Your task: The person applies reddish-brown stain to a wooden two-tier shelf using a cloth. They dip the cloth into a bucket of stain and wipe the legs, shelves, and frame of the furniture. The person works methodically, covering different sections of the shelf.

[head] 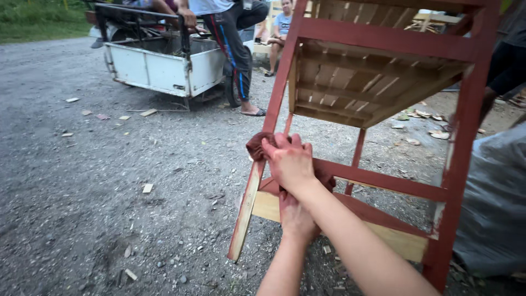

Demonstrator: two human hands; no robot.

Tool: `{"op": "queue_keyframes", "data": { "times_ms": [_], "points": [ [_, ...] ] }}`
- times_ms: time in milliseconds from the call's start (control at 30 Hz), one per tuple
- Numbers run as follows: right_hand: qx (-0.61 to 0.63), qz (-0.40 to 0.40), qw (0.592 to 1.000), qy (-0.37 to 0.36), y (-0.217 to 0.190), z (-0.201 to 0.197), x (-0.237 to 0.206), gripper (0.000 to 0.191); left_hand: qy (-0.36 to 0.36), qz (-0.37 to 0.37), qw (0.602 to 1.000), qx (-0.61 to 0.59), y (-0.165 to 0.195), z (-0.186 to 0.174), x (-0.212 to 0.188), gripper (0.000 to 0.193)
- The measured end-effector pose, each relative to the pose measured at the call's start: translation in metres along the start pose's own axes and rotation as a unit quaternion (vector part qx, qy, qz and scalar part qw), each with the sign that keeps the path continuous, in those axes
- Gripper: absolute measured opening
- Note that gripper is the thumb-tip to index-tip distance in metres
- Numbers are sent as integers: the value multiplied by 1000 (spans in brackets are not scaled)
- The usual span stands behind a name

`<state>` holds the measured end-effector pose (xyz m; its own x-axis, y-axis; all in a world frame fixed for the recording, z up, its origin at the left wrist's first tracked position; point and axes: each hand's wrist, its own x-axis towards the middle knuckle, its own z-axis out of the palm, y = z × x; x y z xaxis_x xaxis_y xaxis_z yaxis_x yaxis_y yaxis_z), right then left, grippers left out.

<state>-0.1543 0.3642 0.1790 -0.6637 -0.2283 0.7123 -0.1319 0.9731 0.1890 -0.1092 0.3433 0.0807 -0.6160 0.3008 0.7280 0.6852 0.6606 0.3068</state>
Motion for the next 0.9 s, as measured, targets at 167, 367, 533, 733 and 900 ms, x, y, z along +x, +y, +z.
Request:
{"op": "queue_keyframes", "data": {
  "times_ms": [167,367,533,733,900],
  "points": [
    [-17,-68,995,-72,4,-26,-7,40,-73,-52,996,-8,-1,-3,3,67],
    [166,-26,985,24,45,-90,-36,26,59,-9,998,21,-4,1,-5,58],
    [206,69,962,165,88,-170,-58,26,-15,-47,999,-10,1,-6,-3,49],
    [156,108,952,241,100,-218,-104,29,-10,-64,998,-23,11,-21,11,47],
    [142,236,948,158,88,-134,-173,33,0,-57,998,-38,13,-24,10,46]
  ]
}}
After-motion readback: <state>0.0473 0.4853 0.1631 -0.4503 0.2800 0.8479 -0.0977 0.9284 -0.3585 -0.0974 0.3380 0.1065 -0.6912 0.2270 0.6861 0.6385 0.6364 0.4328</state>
